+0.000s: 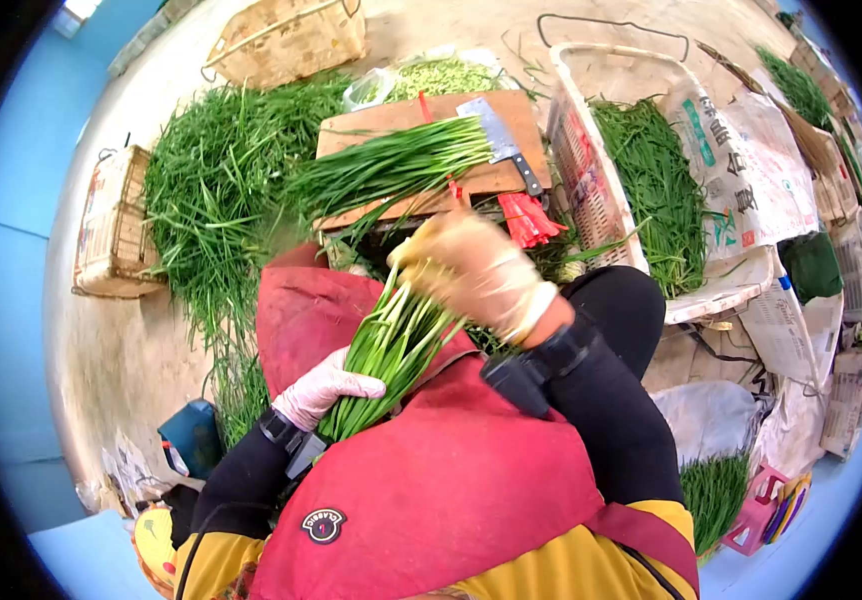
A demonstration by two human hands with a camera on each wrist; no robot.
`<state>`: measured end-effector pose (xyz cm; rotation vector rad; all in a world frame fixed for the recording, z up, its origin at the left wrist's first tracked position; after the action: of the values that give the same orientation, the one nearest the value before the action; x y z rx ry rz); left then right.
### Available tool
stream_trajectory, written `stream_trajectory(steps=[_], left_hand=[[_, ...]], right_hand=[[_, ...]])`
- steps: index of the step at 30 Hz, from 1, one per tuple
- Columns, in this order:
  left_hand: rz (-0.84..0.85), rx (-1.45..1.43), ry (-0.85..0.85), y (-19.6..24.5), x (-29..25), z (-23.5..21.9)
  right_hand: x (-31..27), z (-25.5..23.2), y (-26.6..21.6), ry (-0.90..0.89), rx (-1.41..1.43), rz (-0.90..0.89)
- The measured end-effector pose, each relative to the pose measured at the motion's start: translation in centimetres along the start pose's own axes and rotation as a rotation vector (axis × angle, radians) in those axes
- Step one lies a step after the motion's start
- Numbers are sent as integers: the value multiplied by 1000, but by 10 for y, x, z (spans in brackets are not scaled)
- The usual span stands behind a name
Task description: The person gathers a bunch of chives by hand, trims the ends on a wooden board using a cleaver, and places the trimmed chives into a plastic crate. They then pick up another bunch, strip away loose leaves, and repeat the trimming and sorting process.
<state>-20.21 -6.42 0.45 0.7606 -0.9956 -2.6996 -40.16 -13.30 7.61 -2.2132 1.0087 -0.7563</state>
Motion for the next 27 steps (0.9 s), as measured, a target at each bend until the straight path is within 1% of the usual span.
stream_trajectory(steps=[1, 3, 4, 5, 6, 8, 10, 11, 12, 13, 14, 15, 16, 17, 18, 19, 20, 21, 22, 23, 24, 25, 26, 27], left_hand=[[-5, 96, -15, -1, 3, -3], [23, 88, -62, 11, 5, 14], [6, 120, -70, 9, 6, 11], [-13, 149, -68, 4, 6, 5], [-12, 150, -57, -2, 6, 0], [-15, 149, -46, -2, 6, -5], [-109, 58, -29, -11, 2, -6], [-83, 63, -34, -13, 2, -6], [-70, 123, -46, -8, 2, -4], [-63, 173, -54, -3, 0, -1], [-42, 206, -67, -8, 1, -7], [-14, 214, -69, -9, 1, -8], [13, 210, -57, -7, -2, -7], [42, 137, -27, -10, -3, -9], [73, 95, -35, -13, -4, -11], [113, 64, -44, -13, -7, -14], [121, 57, -29, -10, -12, -17], [128, -26, -29, -7, -17, -18], [137, -110, -33, -5, -21, -18], [213, -115, -21, -5, -23, -26], [231, -122, -39, 0, -27, -27], [249, -127, -60, 6, -31, -27], [260, -108, -31, 10, -32, -26], [244, -144, 4, 11, -34, -29]], right_hand=[[8, 10, -15, -117, -88, -16], [20, 37, -33, -390, -304, 11], [22, 54, -24, -487, -294, 51], [26, 61, -22, -583, -278, 108], [30, 65, -19, -623, -222, 131], [33, 70, -16, -600, -188, 131], [31, 69, -14, -555, -102, 161], [32, 73, -8, -548, -109, 250], [33, 75, 3, -386, -182, 176], [30, 72, 2, -228, -242, 106], [23, 66, 12, -81, -270, 105], [23, 44, 19, 66, -292, 113], [16, 9, 18, 319, -60, 19], [18, 7, 48, 51, -765, 347], [-5, -20, 66, 320, -444, 204], [-25, -56, 74, 636, 146, 102], [-44, -73, 94, 647, 364, 351], [-64, -92, 100, 746, 150, 336], [-71, -100, 79, 762, 264, 304], [-84, -93, 92, 656, 492, 338], [-92, -81, 87, 445, 440, 457], [-100, -57, 91, 83, 392, 428], [-97, -39, 67, -419, -16, 440], [-91, -19, 50, -774, -11, 501]])
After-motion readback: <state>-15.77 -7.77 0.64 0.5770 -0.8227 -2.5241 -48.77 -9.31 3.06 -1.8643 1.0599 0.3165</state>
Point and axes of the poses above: each hand's wrist, its own x-axis towards the middle knuckle, its own z-axis out of the palm, y = z × x, the point moved 6 cm from there along x, towards the middle knuckle, and after that the axes turned 15 degrees about -y, right-handed, at the moved point
